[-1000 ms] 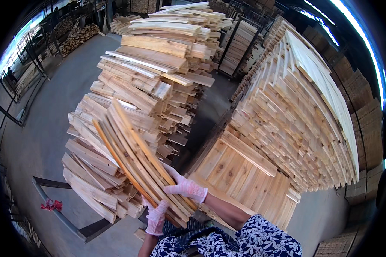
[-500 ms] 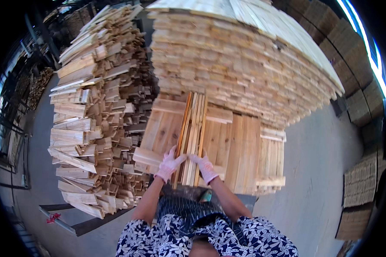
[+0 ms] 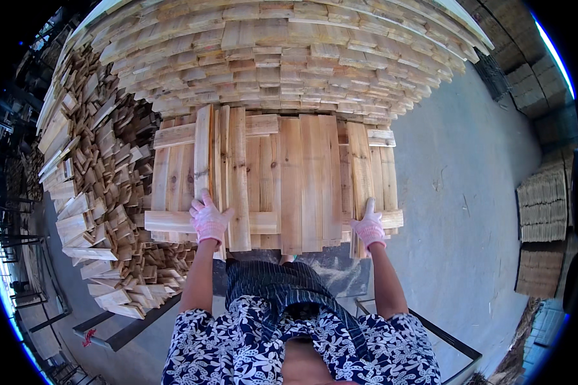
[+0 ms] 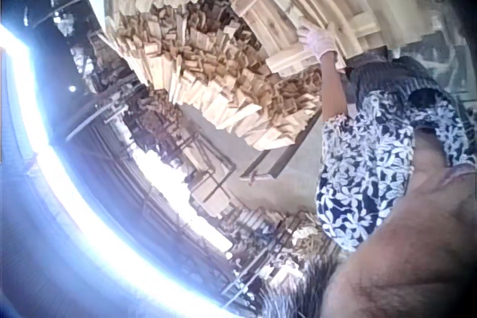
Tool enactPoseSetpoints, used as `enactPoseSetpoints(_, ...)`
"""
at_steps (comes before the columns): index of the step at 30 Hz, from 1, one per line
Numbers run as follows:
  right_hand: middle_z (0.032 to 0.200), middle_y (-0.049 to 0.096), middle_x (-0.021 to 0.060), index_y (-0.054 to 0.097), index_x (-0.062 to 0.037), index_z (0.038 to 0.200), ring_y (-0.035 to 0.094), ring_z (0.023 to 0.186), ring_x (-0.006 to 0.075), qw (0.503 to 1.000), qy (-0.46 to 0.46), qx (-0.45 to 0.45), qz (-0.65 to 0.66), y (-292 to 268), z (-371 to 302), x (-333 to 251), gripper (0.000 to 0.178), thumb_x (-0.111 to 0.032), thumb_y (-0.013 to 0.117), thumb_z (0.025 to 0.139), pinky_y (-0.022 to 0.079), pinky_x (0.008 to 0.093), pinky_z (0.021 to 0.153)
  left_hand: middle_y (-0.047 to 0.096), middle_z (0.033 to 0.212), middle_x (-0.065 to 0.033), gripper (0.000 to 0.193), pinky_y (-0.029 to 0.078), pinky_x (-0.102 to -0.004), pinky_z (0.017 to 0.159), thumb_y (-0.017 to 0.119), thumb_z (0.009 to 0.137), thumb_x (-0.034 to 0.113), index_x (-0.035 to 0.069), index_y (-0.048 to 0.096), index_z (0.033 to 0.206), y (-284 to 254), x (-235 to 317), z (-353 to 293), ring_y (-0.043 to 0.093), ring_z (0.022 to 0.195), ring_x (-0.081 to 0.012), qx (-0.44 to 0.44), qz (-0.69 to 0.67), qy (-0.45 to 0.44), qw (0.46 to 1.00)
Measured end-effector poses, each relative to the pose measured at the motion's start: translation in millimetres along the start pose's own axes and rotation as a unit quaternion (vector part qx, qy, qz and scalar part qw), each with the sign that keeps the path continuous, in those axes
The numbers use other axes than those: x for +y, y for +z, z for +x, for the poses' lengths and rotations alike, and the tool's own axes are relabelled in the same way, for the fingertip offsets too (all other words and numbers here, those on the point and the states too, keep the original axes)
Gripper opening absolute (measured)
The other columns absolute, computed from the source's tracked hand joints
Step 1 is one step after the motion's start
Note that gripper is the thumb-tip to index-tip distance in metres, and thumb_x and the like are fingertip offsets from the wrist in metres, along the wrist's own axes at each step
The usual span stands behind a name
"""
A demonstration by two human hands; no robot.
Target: The person repeatedly picks up bundles of wooden planks from a pile and places them onto a growing stack. The person wears pink gloves and handles the wood by hand, arranging the planks in a neat pile within a warehouse setting.
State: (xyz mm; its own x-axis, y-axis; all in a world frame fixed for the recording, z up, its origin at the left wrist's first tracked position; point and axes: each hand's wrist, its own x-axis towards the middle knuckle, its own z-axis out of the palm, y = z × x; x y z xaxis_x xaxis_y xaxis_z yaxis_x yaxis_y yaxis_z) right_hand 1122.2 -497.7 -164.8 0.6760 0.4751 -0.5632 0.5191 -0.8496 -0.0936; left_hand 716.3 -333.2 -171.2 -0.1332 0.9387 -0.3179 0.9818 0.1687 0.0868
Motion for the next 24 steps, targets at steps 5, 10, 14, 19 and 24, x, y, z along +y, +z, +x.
enactPoseSetpoints(5,0.139,0.046,0.0262,0.023,-0.0183,0.16,0.052,0.128,0.0434,0.99,-0.065,0.092,-0.084,4.0,95.2,10.0,0.1,-0.052,0.074,0.081,0.045,0.0532,0.106,0.039,0.147,-0.0297,0.108,0.044,-0.0523,0.106,0.076,0.075,0.05,0.009,0.02,0.158,-6.6,-9.1,12.9,0.049,0.129,-0.0487,-0.037,-0.045,-0.014,0.998)
enactPoseSetpoints(10,0.143,0.043,0.0325,0.019,-0.02,0.162,0.053,0.126,0.0497,0.988,-0.073,0.064,0.123,29.6,113.0,-36.9,0.102,-0.046,0.074,0.081,0.047,0.0532,0.104,0.061,0.132,-0.0301,0.096,0.047,-0.0454,0.106,0.072,0.08,0.046,0.006,0.027,0.154,-31.4,-47.9,41.0,0.059,0.127,-0.0397,-0.09,-0.144,-0.062,0.983)
enactPoseSetpoints(14,0.142,0.044,0.0355,0.023,-0.0183,0.16,0.055,0.124,0.051,0.991,-0.092,0.056,0.073,37.5,91.5,-68.5,0.096,-0.039,0.074,0.082,0.048,0.0525,0.103,0.059,0.133,-0.0312,0.079,0.048,-0.0465,0.104,0.07,0.084,0.043,0.003,0.037,0.144,-14.8,-66.5,49.4,0.059,0.125,-0.0425,-0.08,-0.168,-0.125,0.975)
enactPoseSetpoints(19,0.137,0.052,0.0322,0.031,-0.0099,0.157,0.056,0.125,0.0466,0.985,-0.141,0.07,0.071,5.3,36.9,-111.7,0.091,-0.037,0.075,0.082,0.048,0.048,0.104,0.054,0.138,-0.0305,0.077,0.048,-0.048,0.104,0.071,0.085,0.039,0.002,0.036,0.143,6.0,-51.6,40.4,0.059,0.123,-0.0441,-0.009,-0.185,-0.096,0.978)
enactPoseSetpoints(24,0.148,0.049,0.0252,0.029,0.0014,0.156,0.044,0.14,0.0393,0.893,-0.341,0.006,0.292,100.6,-30.6,-233.1,0.095,-0.04,0.075,0.084,0.037,0.0375,0.114,0.057,0.135,-0.0293,0.078,0.048,-0.0477,0.104,0.071,0.085,0.039,0.001,0.037,0.143,2.7,-71.3,40.1,0.059,0.124,-0.0434,-0.018,-0.208,-0.076,0.975)
